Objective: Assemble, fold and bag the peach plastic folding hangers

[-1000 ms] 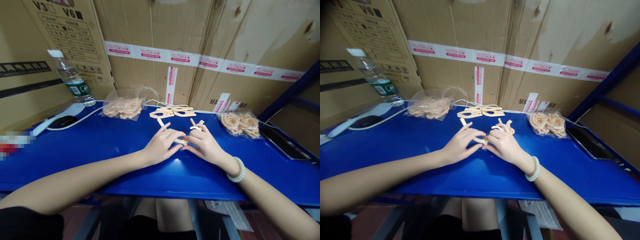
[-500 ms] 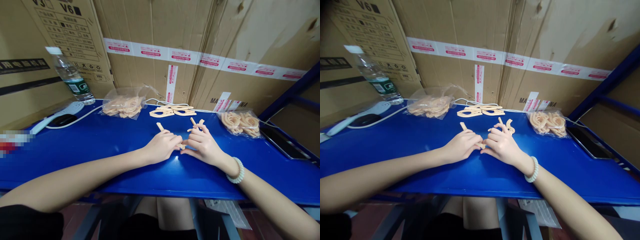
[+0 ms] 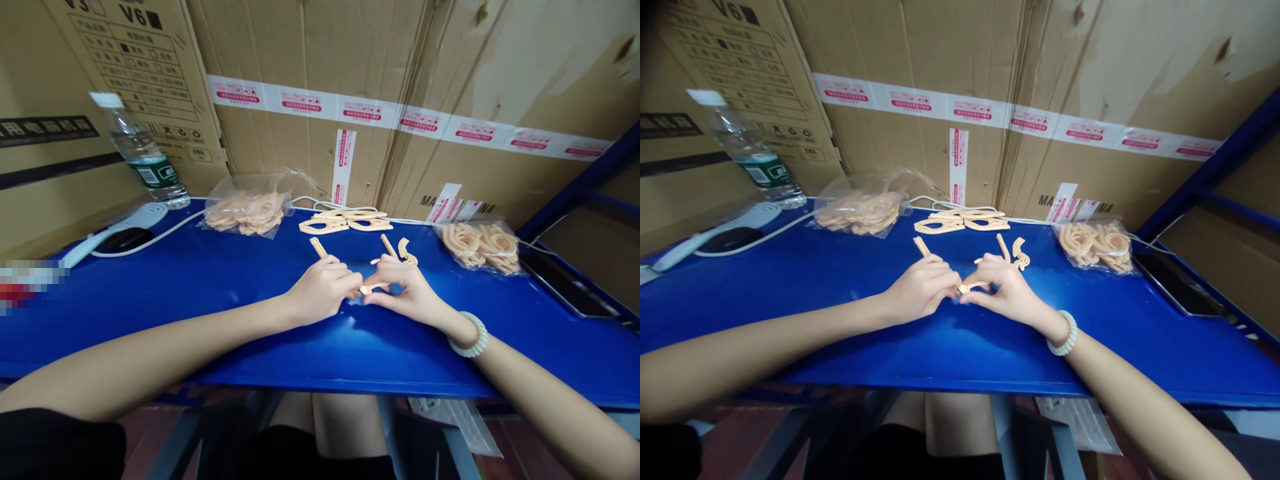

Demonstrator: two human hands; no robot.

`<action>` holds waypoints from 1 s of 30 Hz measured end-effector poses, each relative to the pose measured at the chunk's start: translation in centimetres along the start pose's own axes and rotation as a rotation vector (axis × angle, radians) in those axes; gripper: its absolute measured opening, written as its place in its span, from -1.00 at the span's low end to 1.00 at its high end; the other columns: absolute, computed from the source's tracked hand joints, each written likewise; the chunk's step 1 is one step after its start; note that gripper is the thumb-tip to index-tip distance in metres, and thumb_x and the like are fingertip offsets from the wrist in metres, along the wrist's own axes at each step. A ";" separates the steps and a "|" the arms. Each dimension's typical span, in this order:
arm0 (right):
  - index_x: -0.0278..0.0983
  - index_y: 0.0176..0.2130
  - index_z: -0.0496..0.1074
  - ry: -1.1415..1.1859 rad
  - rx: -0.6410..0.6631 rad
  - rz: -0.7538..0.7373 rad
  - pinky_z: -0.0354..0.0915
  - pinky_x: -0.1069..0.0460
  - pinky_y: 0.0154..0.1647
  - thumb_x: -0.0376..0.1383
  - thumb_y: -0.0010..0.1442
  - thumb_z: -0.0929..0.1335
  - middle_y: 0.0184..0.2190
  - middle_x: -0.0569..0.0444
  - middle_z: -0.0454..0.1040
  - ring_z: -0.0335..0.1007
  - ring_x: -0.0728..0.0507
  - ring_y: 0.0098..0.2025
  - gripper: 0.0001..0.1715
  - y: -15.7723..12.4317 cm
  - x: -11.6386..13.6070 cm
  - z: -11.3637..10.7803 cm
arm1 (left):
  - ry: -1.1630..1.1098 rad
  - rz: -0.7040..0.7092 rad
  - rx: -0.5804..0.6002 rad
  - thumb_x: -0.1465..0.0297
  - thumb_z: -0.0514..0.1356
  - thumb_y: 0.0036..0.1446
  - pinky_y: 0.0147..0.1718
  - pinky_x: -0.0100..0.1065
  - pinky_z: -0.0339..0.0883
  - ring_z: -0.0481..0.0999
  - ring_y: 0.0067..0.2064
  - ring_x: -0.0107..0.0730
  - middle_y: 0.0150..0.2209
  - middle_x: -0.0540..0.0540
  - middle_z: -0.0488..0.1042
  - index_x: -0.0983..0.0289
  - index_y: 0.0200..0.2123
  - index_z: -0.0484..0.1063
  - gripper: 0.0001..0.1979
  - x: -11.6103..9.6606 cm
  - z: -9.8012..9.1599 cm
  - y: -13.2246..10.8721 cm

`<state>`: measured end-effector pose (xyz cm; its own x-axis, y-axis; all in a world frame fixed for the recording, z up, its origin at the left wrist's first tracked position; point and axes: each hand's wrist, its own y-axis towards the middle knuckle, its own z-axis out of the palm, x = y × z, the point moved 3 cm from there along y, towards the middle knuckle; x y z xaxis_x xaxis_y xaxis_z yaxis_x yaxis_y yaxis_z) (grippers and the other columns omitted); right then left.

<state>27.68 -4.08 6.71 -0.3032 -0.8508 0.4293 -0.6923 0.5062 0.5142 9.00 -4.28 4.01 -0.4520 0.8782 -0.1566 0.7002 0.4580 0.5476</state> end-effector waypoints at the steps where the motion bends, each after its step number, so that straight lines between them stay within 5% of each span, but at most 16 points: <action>1: -0.26 -0.26 0.60 0.015 -0.021 0.036 0.33 -0.19 0.06 -0.05 0.29 0.44 -0.49 0.11 0.52 0.33 -0.08 -0.41 -0.68 0.0 -0.2 -0.2 | 0.004 0.014 -0.006 0.49 -0.04 0.34 -0.16 -0.21 0.26 0.49 -0.32 -0.27 -0.41 0.10 0.55 0.23 -0.37 0.43 -0.70 0.0 -0.3 0.1; 5: -0.23 -0.19 0.58 -0.112 -0.071 0.121 0.29 -0.31 0.16 -0.07 0.30 0.43 -0.41 0.07 0.55 0.39 -0.14 -0.33 -0.71 -0.3 -1.4 -1.0 | -0.017 0.062 0.009 0.45 -0.04 0.38 -0.11 -0.19 0.27 0.52 -0.27 -0.26 -0.32 0.15 0.60 0.24 -0.30 0.48 -0.69 -0.2 -0.7 0.4; 11: -0.23 -0.18 0.55 -0.309 0.059 0.068 0.22 -0.39 0.23 -0.23 0.37 0.35 -0.22 -0.03 0.53 0.46 -0.23 -0.09 -0.83 -0.4 -3.2 -0.4 | -0.046 0.086 0.058 0.45 0.00 0.41 0.01 -0.15 0.29 0.54 -0.08 -0.20 -0.16 0.20 0.61 0.26 -0.05 0.49 -0.74 0.3 0.2 0.3; 19: -0.21 -0.08 0.53 -0.318 -0.006 0.092 0.35 -0.33 0.14 -0.23 0.36 0.36 -0.15 -0.06 0.55 0.48 -0.24 -0.06 -0.82 -0.8 -3.7 -0.5 | 0.145 0.096 0.070 0.48 0.05 0.40 -0.01 -0.19 0.29 0.47 0.03 -0.17 -0.06 0.19 0.56 0.28 -0.08 0.50 -0.78 0.6 0.3 0.2; 30: -0.28 -0.07 0.52 -0.446 0.153 0.089 0.33 -0.24 0.03 -0.29 0.42 0.27 -0.20 -0.08 0.54 0.44 -0.22 -0.12 -0.76 -0.5 -3.1 -0.2 | 0.239 -0.024 0.110 0.41 0.02 0.41 -0.15 -0.25 0.38 0.53 -0.13 -0.21 -0.14 0.18 0.55 0.30 -0.15 0.49 -0.76 0.6 0.3 0.0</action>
<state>29.10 -1.71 5.25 -0.5940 -0.7995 0.0892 -0.7293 0.5819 0.3599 8.93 -3.68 3.65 -0.5772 0.8157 0.0372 0.7380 0.5016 0.4514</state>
